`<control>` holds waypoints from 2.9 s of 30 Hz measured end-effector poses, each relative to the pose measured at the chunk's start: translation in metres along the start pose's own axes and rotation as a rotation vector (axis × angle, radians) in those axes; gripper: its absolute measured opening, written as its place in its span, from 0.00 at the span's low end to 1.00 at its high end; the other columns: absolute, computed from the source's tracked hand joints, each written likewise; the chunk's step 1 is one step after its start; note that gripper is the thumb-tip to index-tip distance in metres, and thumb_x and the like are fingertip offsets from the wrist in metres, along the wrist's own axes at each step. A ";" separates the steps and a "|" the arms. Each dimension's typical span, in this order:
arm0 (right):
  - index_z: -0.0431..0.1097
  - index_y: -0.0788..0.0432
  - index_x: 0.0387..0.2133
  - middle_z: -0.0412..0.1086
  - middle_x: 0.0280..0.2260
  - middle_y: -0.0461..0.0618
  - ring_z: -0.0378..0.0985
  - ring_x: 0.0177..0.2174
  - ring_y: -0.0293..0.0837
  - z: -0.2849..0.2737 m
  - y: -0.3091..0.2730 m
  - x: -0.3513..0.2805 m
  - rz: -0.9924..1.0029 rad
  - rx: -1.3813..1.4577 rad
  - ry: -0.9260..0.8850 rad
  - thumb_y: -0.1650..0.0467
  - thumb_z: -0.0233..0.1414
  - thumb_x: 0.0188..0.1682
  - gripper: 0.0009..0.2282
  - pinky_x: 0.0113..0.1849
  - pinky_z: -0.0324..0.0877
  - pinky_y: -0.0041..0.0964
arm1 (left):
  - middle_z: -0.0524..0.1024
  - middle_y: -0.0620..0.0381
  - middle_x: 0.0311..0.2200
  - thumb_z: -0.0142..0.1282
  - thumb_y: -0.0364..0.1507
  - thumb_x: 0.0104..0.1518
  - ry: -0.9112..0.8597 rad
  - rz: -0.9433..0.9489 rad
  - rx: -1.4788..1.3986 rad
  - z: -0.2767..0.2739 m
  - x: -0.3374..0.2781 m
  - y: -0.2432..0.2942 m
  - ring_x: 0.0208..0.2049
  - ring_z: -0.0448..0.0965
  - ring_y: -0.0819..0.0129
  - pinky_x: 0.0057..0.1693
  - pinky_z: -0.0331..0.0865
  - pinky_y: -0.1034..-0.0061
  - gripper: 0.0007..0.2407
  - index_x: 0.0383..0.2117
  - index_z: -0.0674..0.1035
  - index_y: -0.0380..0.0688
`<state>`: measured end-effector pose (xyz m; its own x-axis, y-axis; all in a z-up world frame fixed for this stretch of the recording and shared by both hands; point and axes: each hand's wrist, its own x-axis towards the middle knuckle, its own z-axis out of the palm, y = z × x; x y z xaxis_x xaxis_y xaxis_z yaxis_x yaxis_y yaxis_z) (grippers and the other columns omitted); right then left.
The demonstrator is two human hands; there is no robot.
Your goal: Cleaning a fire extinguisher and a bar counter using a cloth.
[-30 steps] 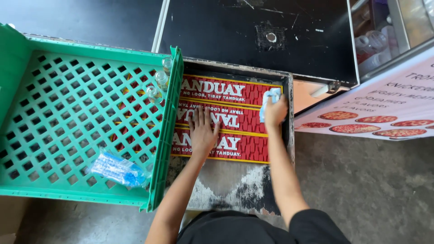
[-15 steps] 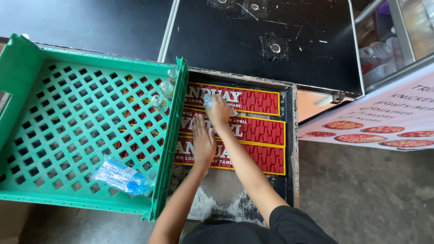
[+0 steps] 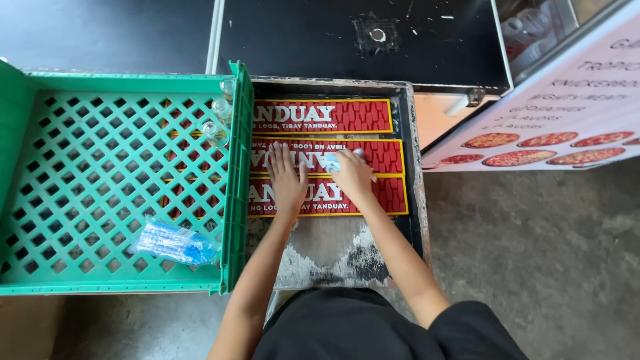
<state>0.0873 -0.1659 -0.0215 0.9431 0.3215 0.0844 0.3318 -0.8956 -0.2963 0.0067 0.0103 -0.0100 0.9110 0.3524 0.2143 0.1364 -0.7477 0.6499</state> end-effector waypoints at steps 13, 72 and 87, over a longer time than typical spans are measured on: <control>0.71 0.38 0.41 0.67 0.38 0.32 0.75 0.39 0.38 -0.011 0.052 -0.077 0.060 -0.249 0.659 0.63 0.62 0.29 0.21 0.33 0.76 0.32 | 0.49 0.61 0.74 0.32 0.57 0.62 -0.358 0.141 0.333 -0.005 0.009 0.021 0.75 0.43 0.61 0.74 0.34 0.49 0.31 0.71 0.56 0.67; 0.71 0.45 0.42 0.69 0.39 0.41 0.76 0.41 0.51 -0.036 0.039 -0.106 -0.016 0.094 0.546 0.73 0.62 0.31 0.22 0.40 0.75 0.45 | 0.53 0.53 0.72 0.39 0.46 0.67 -0.149 0.056 0.281 0.006 -0.047 0.016 0.74 0.44 0.53 0.72 0.25 0.43 0.26 0.71 0.60 0.57; 0.72 0.47 0.46 0.70 0.45 0.46 0.76 0.44 0.56 -0.046 0.055 -0.104 0.189 0.347 0.622 0.71 0.60 0.33 0.22 0.45 0.73 0.50 | 0.62 0.51 0.68 0.46 0.41 0.63 -0.086 0.137 0.296 0.034 -0.037 -0.009 0.71 0.53 0.46 0.71 0.46 0.53 0.22 0.65 0.70 0.63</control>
<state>0.0081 -0.2630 -0.0028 0.8545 -0.1553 0.4956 0.2343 -0.7364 -0.6347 -0.0148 -0.0147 -0.0486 0.9566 0.1978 0.2142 0.1060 -0.9204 0.3764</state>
